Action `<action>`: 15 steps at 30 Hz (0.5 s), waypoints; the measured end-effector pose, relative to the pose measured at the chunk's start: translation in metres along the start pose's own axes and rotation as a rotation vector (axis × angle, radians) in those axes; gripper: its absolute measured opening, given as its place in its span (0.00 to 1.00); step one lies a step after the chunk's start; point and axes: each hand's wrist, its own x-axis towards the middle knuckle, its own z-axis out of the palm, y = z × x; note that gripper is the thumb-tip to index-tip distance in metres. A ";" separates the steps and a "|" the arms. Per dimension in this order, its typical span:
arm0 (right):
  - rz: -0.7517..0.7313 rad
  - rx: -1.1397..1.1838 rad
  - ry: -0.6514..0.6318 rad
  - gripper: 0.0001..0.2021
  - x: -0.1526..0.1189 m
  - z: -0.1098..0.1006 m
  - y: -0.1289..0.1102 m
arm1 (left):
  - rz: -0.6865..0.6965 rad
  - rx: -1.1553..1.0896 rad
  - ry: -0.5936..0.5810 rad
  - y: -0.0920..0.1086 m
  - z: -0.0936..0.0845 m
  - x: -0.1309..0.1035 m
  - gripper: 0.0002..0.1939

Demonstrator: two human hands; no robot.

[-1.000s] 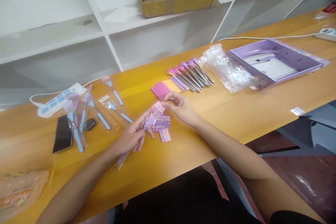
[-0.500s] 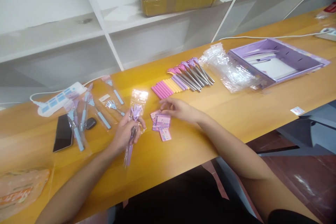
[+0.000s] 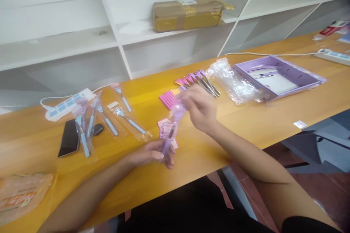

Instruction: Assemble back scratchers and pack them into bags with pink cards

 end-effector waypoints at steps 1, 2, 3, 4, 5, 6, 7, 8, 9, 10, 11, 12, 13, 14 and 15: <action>-0.056 -0.024 -0.039 0.17 0.008 -0.009 -0.006 | -0.013 0.055 -0.024 0.000 -0.002 -0.001 0.26; -0.079 -0.030 -0.045 0.16 0.015 -0.018 -0.011 | -0.019 0.110 -0.037 0.000 -0.004 -0.001 0.26; -0.072 -0.015 -0.003 0.15 0.019 -0.024 -0.015 | -0.021 0.160 -0.035 0.000 -0.005 -0.001 0.25; -0.040 0.020 0.061 0.15 0.021 -0.029 -0.017 | -0.020 0.200 -0.022 -0.001 -0.006 -0.001 0.25; 0.013 0.075 0.085 0.14 0.020 -0.030 -0.017 | -0.019 0.226 -0.005 -0.001 -0.006 -0.001 0.24; 0.085 0.140 0.029 0.12 0.017 -0.029 -0.016 | -0.020 0.243 0.020 -0.002 -0.006 -0.001 0.23; 0.169 0.209 -0.096 0.13 0.010 -0.026 -0.014 | -0.024 0.253 0.038 -0.003 -0.005 0.000 0.23; 0.253 0.272 -0.247 0.14 0.002 -0.021 -0.011 | -0.029 0.257 0.046 -0.005 -0.004 0.000 0.22; 0.329 0.319 -0.371 0.15 -0.006 -0.016 -0.008 | -0.032 0.263 0.050 -0.006 -0.004 0.000 0.22; 0.389 0.345 -0.437 0.16 -0.013 -0.013 -0.005 | -0.031 0.278 0.055 -0.008 -0.004 0.000 0.21; 0.422 0.354 -0.424 0.15 -0.017 -0.014 -0.002 | -0.028 0.301 0.061 -0.010 -0.004 0.000 0.20; 0.423 0.355 -0.343 0.14 -0.016 -0.019 0.001 | -0.028 0.331 0.067 -0.012 -0.005 0.000 0.20; 0.395 0.354 -0.220 0.13 -0.011 -0.031 0.004 | -0.034 0.363 0.074 -0.013 -0.005 0.000 0.21; 0.341 0.343 -0.080 0.11 0.000 -0.049 0.008 | -0.046 0.395 0.085 -0.013 -0.006 0.000 0.21; 0.276 0.341 0.033 0.10 0.016 -0.072 0.012 | -0.064 0.419 0.088 -0.013 -0.006 0.000 0.22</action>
